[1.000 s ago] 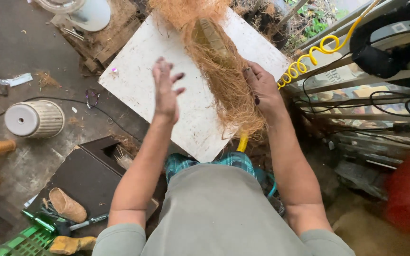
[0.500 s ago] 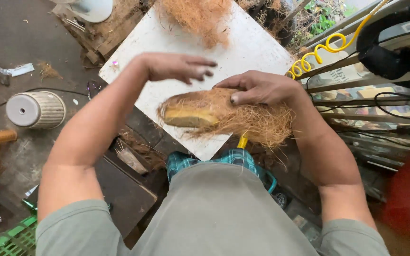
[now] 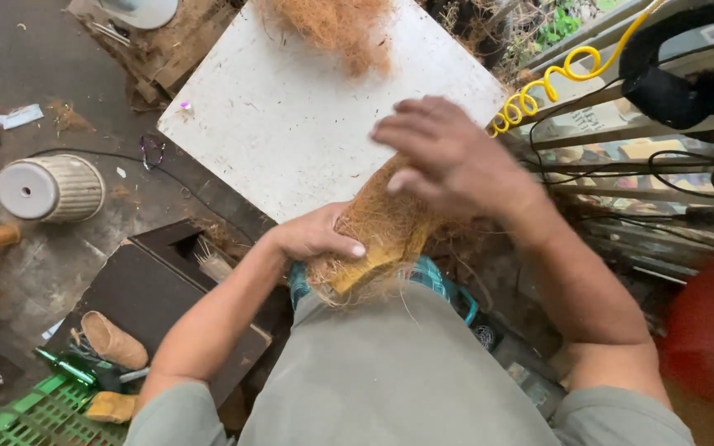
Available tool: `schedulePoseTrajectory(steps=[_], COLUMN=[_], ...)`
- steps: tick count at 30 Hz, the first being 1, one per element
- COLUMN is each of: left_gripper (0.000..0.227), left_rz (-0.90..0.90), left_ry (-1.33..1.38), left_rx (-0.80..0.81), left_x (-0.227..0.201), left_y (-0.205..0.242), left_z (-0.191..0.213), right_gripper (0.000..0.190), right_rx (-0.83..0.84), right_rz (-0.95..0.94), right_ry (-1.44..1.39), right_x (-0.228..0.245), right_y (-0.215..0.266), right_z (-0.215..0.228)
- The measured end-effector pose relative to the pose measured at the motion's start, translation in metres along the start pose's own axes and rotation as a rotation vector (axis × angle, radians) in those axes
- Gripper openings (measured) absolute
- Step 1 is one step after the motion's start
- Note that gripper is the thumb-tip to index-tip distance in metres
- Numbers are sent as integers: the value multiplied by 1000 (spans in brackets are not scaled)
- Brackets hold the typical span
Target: The person holds a bundle of coconut fiber and uses a hair dryer to dry it. They repeatedly adjust the bundle and direct airflow across its surface, then set the dryer aside and continue to handle the fiber by hand.
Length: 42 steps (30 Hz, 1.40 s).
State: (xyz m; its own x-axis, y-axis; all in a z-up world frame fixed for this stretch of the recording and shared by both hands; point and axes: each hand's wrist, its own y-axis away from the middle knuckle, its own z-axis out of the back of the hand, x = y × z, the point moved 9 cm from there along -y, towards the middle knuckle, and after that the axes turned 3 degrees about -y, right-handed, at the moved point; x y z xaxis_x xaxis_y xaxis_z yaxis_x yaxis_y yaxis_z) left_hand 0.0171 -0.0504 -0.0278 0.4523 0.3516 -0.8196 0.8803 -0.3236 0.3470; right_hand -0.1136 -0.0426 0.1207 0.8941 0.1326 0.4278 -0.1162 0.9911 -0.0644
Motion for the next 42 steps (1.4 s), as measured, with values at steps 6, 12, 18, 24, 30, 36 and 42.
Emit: schedulePoseTrajectory(steps=[6,12,18,24,30,36,42], left_gripper=[74,75,96,109,108,99,110], left_rz=[-153,-211,136,-348,-39,37,125], left_ry=[300,387,-139,-382,73,588,236], left_rx=[-214,-258,-337,-730,-434,-416,-478], left_x=[22,22,-12,-108,-68,21,14], left_y=[-2,-6,19,41,3,-35,-18], left_z=[-26,-39,-10,8,-44,-26,-19], right_gripper=[57,65,57,63,64,63,80], right_rx=[-115,3,-31,-213,-279,-132,-158], right_rz=[-115,-355,-328,-279,-241,-290,-126], right_ry=[68,42,139,342,275,169,395], right_x=[-20,-29,-36,-19,-2,-21,20], right_y=[11,10,16,0,-2,6,-1], right_z=[-65,-50,-62,-33,-48,-64,-26])
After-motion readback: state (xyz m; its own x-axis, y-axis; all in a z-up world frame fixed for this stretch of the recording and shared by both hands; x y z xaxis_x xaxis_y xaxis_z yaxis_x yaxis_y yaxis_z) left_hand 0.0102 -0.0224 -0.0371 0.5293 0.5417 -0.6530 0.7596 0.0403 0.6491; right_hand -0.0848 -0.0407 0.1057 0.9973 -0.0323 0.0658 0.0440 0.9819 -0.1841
